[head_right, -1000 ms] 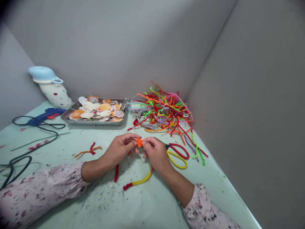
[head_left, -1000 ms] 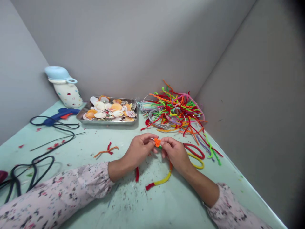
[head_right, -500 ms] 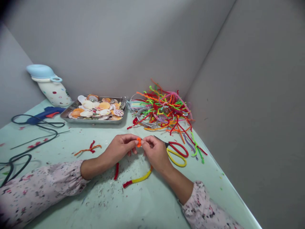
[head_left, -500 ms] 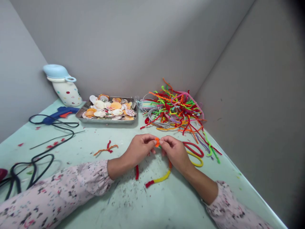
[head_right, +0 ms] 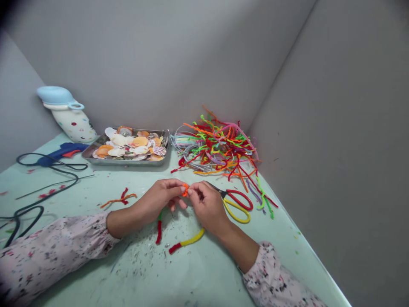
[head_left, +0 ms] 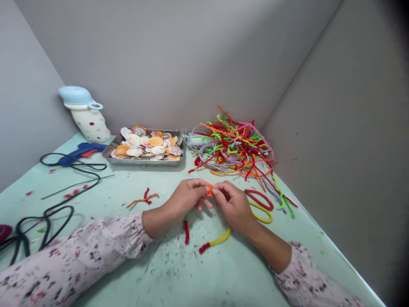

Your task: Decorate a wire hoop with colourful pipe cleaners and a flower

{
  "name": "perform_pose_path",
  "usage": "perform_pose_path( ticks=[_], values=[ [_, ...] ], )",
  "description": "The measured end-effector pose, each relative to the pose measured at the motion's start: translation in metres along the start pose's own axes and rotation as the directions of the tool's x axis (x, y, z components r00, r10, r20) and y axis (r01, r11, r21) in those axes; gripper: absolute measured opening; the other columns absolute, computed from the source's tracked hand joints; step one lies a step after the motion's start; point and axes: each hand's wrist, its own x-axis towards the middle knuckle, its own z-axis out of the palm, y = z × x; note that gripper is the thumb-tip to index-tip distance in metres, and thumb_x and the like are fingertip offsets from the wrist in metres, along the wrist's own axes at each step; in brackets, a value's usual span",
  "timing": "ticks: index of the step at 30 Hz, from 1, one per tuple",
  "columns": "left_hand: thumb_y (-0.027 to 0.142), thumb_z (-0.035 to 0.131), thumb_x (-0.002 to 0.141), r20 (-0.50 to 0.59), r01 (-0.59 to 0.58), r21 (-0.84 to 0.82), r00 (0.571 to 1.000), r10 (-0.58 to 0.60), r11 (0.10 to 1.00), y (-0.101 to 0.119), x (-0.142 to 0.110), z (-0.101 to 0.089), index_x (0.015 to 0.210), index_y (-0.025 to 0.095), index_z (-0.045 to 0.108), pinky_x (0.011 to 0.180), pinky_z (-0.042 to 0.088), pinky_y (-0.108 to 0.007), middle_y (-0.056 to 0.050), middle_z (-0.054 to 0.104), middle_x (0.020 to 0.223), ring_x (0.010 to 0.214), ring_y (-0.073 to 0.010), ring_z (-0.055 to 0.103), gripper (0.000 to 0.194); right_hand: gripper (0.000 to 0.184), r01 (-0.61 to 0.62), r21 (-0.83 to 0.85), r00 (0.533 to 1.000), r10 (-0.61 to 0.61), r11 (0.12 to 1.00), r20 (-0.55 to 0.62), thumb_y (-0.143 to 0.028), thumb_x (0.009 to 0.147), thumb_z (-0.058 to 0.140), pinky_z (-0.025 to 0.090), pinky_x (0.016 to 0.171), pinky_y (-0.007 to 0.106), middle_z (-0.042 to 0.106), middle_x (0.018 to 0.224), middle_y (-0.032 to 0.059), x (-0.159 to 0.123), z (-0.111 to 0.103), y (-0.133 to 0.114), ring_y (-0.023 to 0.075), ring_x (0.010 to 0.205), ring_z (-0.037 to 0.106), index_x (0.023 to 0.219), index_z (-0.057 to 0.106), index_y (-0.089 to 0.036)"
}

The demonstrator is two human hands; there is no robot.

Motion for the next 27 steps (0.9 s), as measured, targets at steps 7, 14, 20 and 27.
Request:
perform_pose_path(
  ticks=[7,14,20,27],
  values=[
    [0.019,0.057,0.076,-0.005,0.018,0.017,1.000,-0.018,1.000,-0.0002,0.0009,-0.0020,0.076,0.010,0.062,0.039,0.039,-0.013,-0.008,0.068,0.074,0.053,-0.0095,0.063,0.010,0.015,0.202,-0.117,0.979,-0.198,0.972,0.044,-0.022,0.089,0.045,0.042,0.071,0.028,0.057,0.085,0.0057,-0.0008,-0.0047,0.0004,0.0169,0.078,0.054,0.089,0.059,-0.019],
    [0.021,0.059,0.075,-0.016,-0.026,0.082,0.999,0.027,0.996,-0.0010,0.0014,-0.0003,0.080,0.011,0.062,0.037,0.040,-0.014,-0.005,0.065,0.069,0.053,-0.0118,0.063,0.011,0.017,-0.076,0.152,0.997,0.075,0.985,0.011,-0.035,0.086,0.053,0.044,0.063,0.025,0.060,0.079,0.0015,0.0047,-0.0045,0.0004,0.0142,0.068,0.056,0.089,0.057,-0.019],
    [0.026,0.063,0.072,0.030,-0.063,0.160,0.998,0.059,0.985,-0.0040,-0.0001,-0.0003,0.080,0.013,0.064,0.039,0.042,-0.015,-0.002,0.063,0.065,0.054,-0.0115,0.062,0.015,0.015,-0.052,0.113,0.998,0.049,0.992,0.024,-0.032,0.085,0.053,0.043,0.064,0.025,0.059,0.078,0.0014,0.0046,-0.0057,-0.0005,0.0139,0.069,0.054,0.083,0.060,-0.019],
    [0.023,0.060,0.070,0.033,-0.044,0.210,0.999,0.038,0.977,-0.0088,0.0017,-0.0018,0.072,0.013,0.063,0.040,0.040,-0.016,0.000,0.061,0.056,0.048,-0.0095,0.056,0.010,0.014,0.018,0.018,0.997,-0.020,1.000,0.081,-0.026,0.087,0.050,0.041,0.064,0.025,0.058,0.078,0.0010,0.0047,-0.0091,-0.0060,0.0135,0.068,0.053,0.083,0.062,-0.020]
  ],
)
